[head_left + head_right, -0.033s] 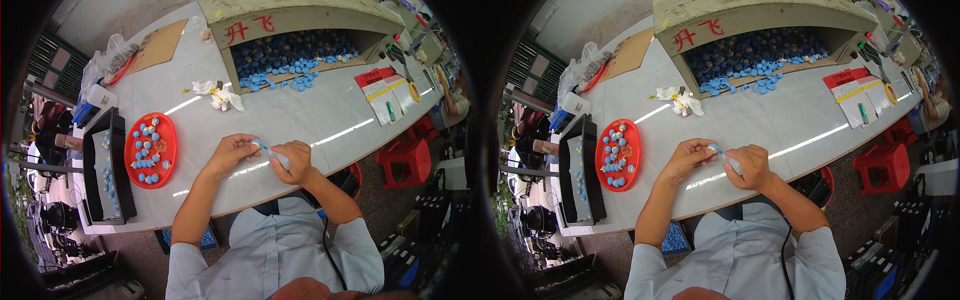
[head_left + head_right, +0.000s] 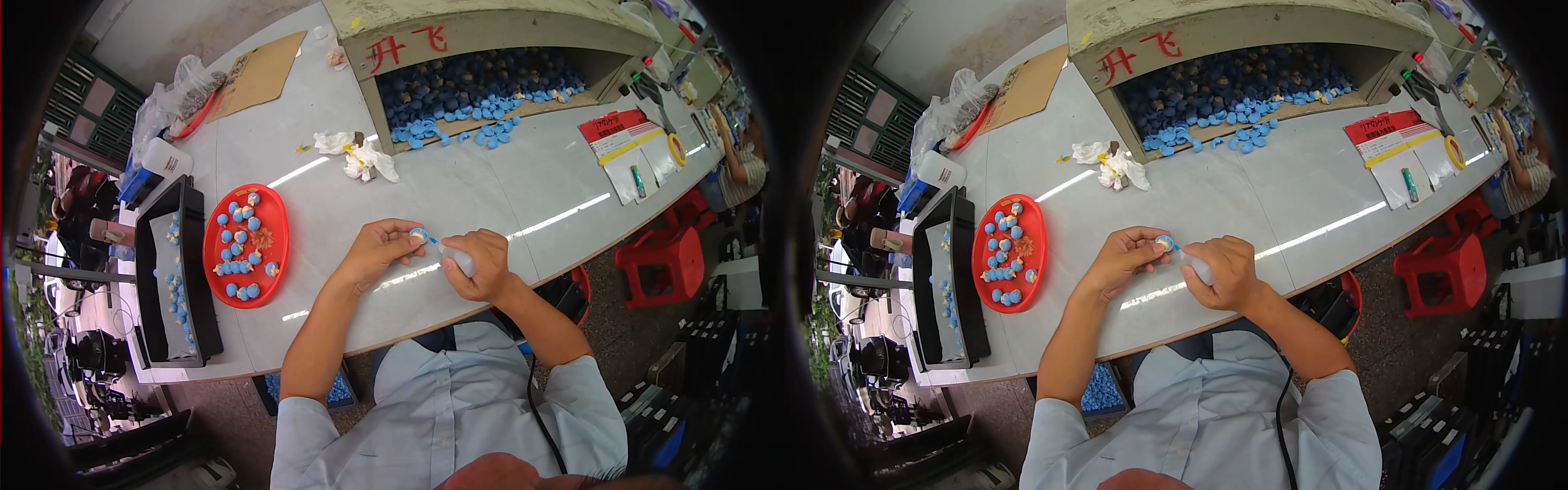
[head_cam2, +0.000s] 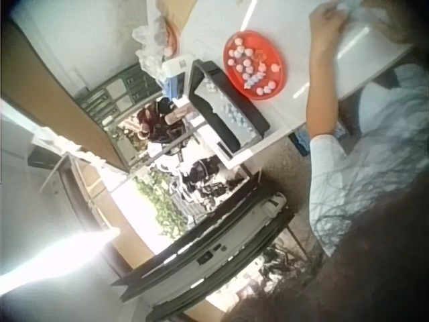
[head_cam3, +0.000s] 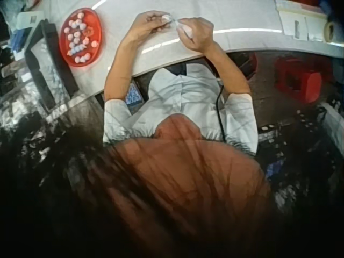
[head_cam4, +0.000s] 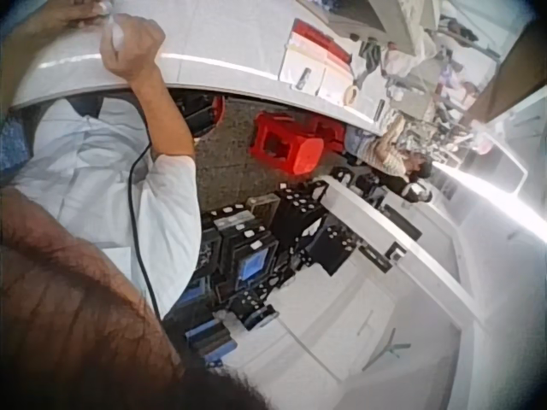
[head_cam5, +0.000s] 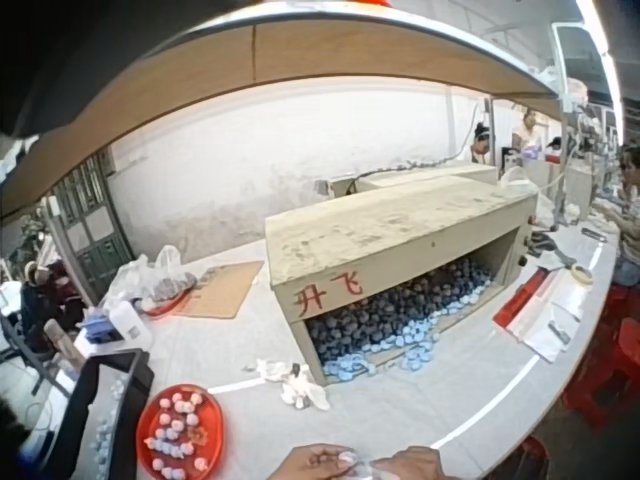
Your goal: The person applies adhesive from a bottle onto figurine head pieces and attaches hair pieces to them by hand.
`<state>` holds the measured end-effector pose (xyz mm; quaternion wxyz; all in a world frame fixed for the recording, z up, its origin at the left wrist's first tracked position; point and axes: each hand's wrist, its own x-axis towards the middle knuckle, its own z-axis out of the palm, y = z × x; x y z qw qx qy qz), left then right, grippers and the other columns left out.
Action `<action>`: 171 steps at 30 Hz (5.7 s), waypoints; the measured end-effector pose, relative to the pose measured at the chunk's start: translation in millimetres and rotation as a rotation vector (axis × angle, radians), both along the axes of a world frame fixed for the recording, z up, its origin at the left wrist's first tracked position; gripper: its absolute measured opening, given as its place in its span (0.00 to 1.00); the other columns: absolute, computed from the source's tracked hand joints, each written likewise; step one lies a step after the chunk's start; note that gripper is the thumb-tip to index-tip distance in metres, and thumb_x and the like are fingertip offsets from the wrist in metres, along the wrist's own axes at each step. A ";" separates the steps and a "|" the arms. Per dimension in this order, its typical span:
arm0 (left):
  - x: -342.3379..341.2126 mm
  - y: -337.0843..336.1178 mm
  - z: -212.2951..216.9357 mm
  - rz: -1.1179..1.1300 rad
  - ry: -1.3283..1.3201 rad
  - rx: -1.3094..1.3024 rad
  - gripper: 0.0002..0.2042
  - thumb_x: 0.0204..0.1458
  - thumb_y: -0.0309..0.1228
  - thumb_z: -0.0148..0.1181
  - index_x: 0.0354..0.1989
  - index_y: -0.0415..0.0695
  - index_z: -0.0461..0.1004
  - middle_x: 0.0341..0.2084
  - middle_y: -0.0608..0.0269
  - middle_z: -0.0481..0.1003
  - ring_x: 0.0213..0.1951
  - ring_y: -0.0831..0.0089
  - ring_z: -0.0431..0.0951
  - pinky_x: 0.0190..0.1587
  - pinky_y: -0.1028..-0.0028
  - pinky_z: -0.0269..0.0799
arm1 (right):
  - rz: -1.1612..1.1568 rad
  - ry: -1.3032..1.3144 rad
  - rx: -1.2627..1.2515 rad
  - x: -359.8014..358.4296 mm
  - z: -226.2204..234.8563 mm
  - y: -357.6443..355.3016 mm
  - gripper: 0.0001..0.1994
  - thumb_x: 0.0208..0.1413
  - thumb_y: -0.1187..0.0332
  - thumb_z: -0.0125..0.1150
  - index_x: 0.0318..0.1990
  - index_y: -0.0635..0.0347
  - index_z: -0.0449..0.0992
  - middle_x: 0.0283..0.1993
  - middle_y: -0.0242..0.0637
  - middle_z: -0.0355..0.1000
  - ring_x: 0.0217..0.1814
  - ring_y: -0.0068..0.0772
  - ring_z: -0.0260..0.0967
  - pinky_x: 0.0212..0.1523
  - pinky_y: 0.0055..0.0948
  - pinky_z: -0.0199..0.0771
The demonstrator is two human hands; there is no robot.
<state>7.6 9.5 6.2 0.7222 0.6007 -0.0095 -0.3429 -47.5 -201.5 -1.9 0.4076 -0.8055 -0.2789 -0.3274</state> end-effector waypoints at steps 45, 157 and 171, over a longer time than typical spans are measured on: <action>-1.8 -1.0 5.0 -0.029 0.033 0.004 0.14 0.55 0.27 0.62 0.49 0.36 0.74 0.39 0.59 0.79 0.40 0.73 0.81 0.34 0.84 0.75 | 0.016 0.073 0.147 4.6 -3.7 1.9 0.11 0.41 0.75 0.64 0.35 0.65 0.75 0.29 0.42 0.76 0.22 0.39 0.71 0.24 0.31 0.69; 1.4 1.7 -15.3 0.305 0.014 -0.335 0.18 0.53 0.23 0.63 0.51 0.40 0.66 0.45 0.57 0.74 0.50 0.67 0.77 0.51 0.73 0.75 | 0.622 1.268 0.363 73.3 43.9 -20.1 0.06 0.60 0.70 0.57 0.41 0.62 0.72 0.34 0.30 0.70 0.32 0.17 0.66 0.32 0.20 0.69; 1.3 -1.6 -21.7 0.371 0.069 -0.400 0.16 0.55 0.24 0.60 0.50 0.39 0.66 0.43 0.58 0.74 0.48 0.71 0.76 0.55 0.69 0.73 | 0.156 0.384 0.128 45.4 8.5 41.3 0.10 0.53 0.81 0.59 0.44 0.65 0.74 0.41 0.40 0.71 0.34 0.28 0.72 0.32 0.24 0.72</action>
